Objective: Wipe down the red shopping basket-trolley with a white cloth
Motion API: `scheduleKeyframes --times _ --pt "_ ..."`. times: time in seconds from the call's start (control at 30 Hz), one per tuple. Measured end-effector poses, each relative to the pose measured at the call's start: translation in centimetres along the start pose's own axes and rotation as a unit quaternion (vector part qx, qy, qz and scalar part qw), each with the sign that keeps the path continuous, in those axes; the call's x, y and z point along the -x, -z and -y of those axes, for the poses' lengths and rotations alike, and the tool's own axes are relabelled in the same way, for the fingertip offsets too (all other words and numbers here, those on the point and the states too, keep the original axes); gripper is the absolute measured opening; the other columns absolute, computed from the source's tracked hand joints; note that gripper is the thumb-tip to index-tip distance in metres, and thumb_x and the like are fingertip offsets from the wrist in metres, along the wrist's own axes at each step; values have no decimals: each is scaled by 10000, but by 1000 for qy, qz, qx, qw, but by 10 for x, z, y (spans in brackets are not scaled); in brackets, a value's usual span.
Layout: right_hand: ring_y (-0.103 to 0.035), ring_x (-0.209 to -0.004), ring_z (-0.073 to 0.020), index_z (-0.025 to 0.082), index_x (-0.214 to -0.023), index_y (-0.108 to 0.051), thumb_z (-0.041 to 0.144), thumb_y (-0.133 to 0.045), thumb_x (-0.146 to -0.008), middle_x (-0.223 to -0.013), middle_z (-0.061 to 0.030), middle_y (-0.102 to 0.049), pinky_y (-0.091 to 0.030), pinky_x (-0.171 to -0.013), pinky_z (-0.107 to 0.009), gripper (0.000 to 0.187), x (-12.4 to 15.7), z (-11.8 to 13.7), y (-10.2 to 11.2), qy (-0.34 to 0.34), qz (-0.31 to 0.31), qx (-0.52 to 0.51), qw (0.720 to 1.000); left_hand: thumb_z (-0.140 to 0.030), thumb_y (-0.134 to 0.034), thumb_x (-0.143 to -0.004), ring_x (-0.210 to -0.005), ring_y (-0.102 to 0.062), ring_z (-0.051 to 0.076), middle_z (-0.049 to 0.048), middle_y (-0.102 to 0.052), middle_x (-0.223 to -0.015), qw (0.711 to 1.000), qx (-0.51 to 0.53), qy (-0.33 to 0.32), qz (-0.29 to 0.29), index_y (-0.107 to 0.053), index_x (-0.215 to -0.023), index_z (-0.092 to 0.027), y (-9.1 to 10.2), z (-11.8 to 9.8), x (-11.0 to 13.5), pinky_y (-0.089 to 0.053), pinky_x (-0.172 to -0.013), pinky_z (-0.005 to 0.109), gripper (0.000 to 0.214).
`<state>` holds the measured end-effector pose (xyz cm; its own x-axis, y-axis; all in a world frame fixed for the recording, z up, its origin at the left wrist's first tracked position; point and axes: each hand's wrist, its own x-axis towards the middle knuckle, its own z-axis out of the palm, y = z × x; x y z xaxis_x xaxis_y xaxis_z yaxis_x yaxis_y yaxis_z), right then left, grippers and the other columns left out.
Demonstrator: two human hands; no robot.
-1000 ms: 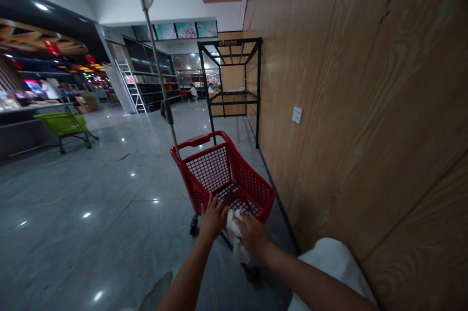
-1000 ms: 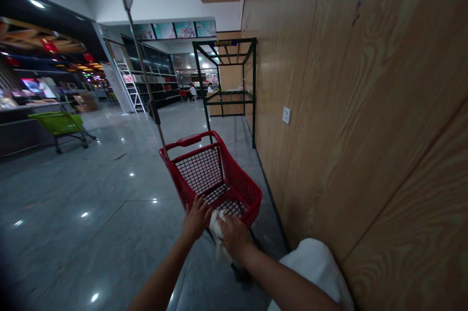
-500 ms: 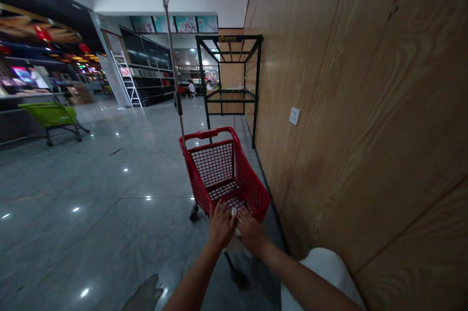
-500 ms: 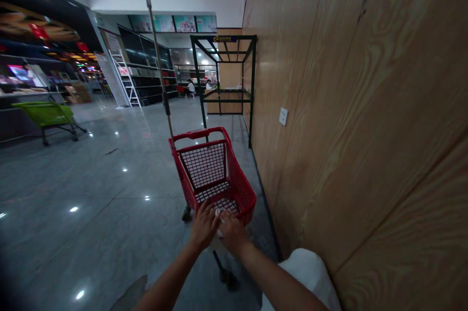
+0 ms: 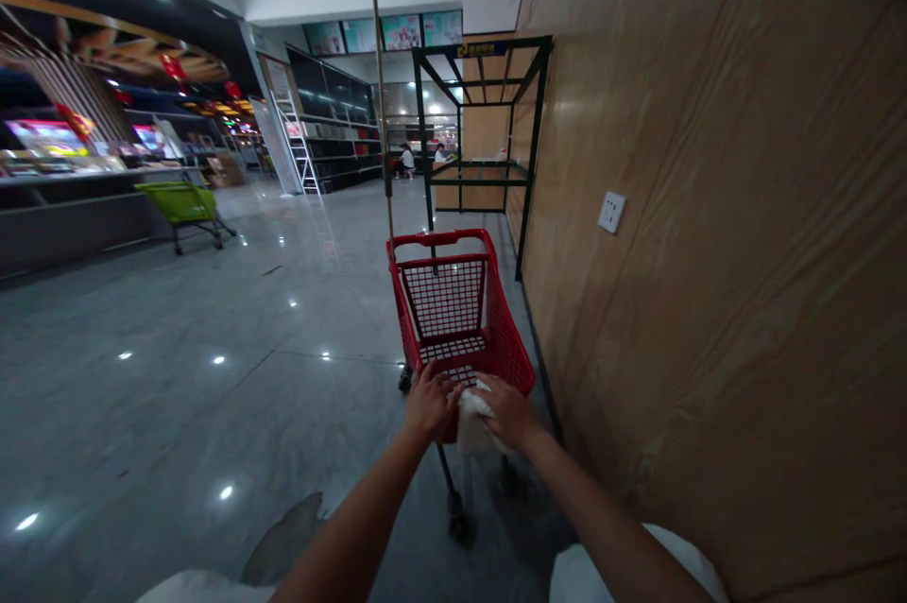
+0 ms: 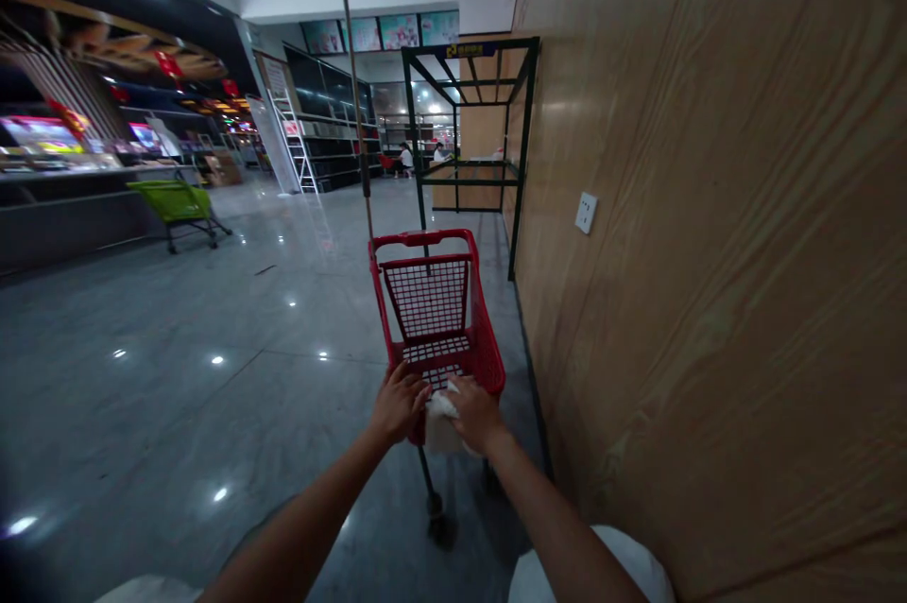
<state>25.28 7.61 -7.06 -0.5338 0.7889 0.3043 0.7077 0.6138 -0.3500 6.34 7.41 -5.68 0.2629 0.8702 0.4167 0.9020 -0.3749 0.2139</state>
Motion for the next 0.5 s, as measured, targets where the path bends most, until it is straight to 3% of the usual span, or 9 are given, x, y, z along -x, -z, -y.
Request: scheduleKeyframes --times 0.13,0.27,0.33,0.4,0.5 --pt "-514 -1206 -238 201 -1249 -578 337 -601 -858 -1316 -110 -563 -415 -1014 -397 415 -11 20 -9 24 -3 -18 1000 -363 -325 -963 -1315 -400 225 13 -707 -1032 1000 -15 -1 21 -710 -975 -261 2 4 -5 -229 -1160 505 398" --pt "-556 -1135 -215 228 -1125 -643 326 -527 -915 -1219 -78 -616 -415 -1003 -378 259 -10 -4 5 6 14 -2 1000 -305 -326 -959 -1348 -361 213 9 -706 -1036 999 -15 -18 24 -720 -938 -234 5 10 -4 -262 -1164 457 401" --pt "-569 -1101 -202 222 -1114 -636 284 -500 -922 -1202 -74 -604 -433 -979 -356 244 -9 -25 15 -39 -18 -9 999 -291 -328 -955 -1344 -368 216 12 -704 -1038 1000 -10 -19 13 -721 -941 -221 4 11 -2 -265 -1168 455 399" --pt "-577 -1061 -198 214 -1151 -601 258 -487 -917 -1213 -83 -567 -473 -914 -334 264 -9 -39 22 -94 -92 -27 991 -281 -336 -950 -1342 -372 226 18 -700 -1050 1000 -9 -8 -3 -719 -950 -213 1 9 0 -277 -1163 468 389" --pt "-588 -969 -186 216 -1090 -607 243 -477 -918 -1128 -76 -573 -493 -842 -314 216 -14 -31 21 -120 -150 -47 980 -259 -350 -942 -1339 -375 233 24 -695 -1070 1000 -10 3 -25 -715 -959 -218 -2 5 1 -293 -1153 484 368"
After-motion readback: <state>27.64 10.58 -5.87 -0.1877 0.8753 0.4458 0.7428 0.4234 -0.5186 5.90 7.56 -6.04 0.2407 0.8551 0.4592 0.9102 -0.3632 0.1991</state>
